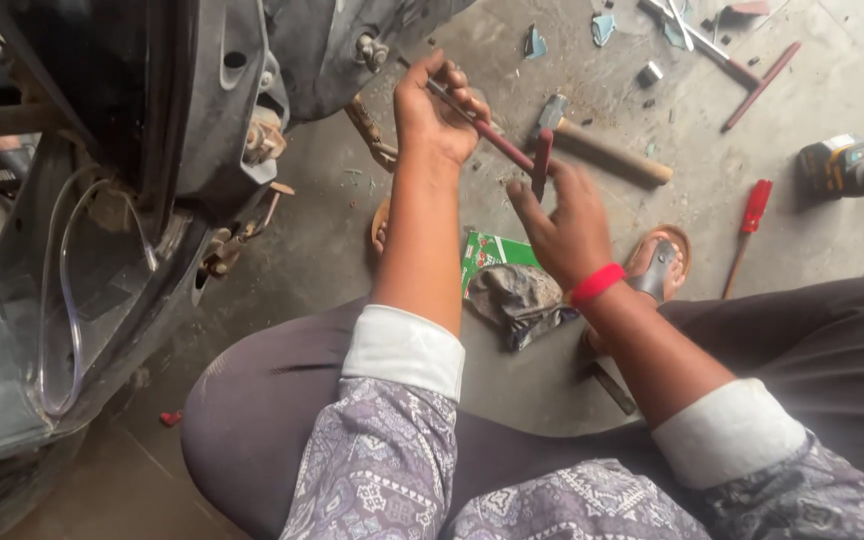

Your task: Repairing and maintaining engine components of a scooter using hand tools.

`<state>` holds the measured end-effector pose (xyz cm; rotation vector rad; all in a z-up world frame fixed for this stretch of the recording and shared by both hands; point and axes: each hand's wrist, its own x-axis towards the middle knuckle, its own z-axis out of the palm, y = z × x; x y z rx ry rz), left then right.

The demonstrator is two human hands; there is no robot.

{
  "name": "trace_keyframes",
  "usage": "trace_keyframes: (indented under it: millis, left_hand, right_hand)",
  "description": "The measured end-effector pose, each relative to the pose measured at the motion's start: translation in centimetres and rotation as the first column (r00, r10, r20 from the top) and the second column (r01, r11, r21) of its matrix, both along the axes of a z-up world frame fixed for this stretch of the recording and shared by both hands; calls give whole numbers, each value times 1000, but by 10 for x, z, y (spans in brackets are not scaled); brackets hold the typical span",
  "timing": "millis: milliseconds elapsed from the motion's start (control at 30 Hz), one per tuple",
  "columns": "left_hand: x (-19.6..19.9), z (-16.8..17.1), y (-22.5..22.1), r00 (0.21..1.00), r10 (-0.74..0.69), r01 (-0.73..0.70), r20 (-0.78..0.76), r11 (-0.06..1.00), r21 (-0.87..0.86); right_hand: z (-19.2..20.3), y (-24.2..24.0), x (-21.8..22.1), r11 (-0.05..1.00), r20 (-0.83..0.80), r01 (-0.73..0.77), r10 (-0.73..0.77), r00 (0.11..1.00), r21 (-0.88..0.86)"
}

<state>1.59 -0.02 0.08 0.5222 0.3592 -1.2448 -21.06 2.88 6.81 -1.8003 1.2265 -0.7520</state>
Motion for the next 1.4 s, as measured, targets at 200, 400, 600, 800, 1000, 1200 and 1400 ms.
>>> trace_keyframes:
  millis: [200, 400, 600, 800, 1000, 1200, 1400]
  left_hand:
    - [10, -38, -4, 965, 260, -260, -1, 964, 60]
    - [21, -49, -16, 912, 409, -405, -24, 910, 88]
    - [28, -59, -17, 907, 409, -403, -103, 912, 74]
    - [45, -96, -15, 897, 437, -441, -67, 897, -44]
    - [46, -85, -14, 900, 436, -435, -18, 900, 39]
    - [29, -49, -6, 878, 465, -475, 110, 874, 100]
    - [-40, -93, 2, 594, 211, -653, 776, 690, 312]
  right_hand:
    - [8, -23, 18, 342, 193, -70, -339, 921, 937]
    - [25, -31, -3, 734, 178, -26, -130, 975, 678]
    - [31, -33, 20, 485, -435, -538, 317, 843, -690]
    - [14, -33, 29, 598, -399, -504, 311, 863, -624]
    - [5, -42, 26, 609, -367, -507, 350, 862, -610]
    - [13, -40, 32, 621, -364, -479, 313, 877, -620]
    - [10, -46, 26, 716, -295, -471, 368, 882, -515]
